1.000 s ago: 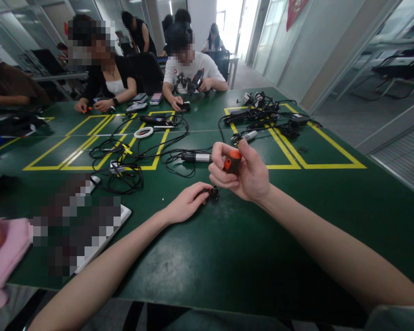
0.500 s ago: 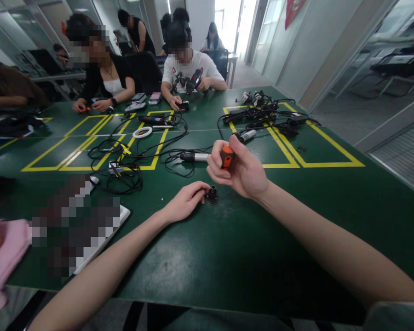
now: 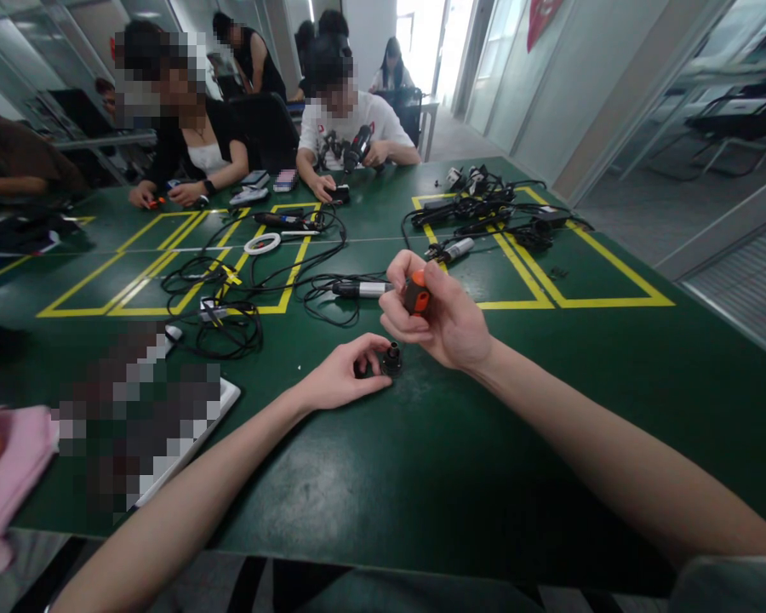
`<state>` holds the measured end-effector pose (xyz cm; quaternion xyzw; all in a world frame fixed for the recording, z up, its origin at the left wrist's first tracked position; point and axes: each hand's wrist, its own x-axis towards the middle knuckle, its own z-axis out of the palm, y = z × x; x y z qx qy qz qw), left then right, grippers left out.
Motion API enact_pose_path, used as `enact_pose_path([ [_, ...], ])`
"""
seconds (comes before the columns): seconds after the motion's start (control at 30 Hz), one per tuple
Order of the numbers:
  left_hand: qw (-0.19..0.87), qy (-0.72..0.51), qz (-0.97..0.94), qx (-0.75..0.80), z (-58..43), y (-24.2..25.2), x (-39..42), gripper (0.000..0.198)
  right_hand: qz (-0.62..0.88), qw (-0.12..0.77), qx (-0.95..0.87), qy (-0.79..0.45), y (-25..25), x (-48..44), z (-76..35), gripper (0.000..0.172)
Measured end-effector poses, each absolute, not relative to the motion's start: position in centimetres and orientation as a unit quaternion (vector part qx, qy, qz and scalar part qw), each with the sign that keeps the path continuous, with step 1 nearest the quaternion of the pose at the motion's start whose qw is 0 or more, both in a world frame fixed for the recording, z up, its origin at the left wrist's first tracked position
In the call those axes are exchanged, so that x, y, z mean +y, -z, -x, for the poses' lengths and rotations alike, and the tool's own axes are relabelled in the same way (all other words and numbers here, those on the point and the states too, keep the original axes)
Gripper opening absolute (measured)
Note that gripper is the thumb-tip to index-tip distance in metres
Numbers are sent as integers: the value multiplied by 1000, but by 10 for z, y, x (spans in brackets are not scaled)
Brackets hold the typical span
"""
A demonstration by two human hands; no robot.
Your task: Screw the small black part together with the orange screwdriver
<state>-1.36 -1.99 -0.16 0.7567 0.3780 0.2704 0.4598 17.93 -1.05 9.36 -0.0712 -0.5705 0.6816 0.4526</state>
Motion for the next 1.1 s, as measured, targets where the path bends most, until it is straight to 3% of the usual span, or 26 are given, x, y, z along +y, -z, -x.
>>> enact_pose_path([
  [0.43, 454, -271, -754, 390, 11, 1, -19, 39, 48, 441, -565, -695, -94, -10, -179, 46],
  [0.73, 439, -258, -770, 385, 13, 3, -17, 42, 105, 427, -568, -695, -98, -12, -176, 64],
  [1.1, 466, -243, -764, 374, 20, -1, -14, 44, 70, 437, -569, -693, -93, -10, -179, 51],
])
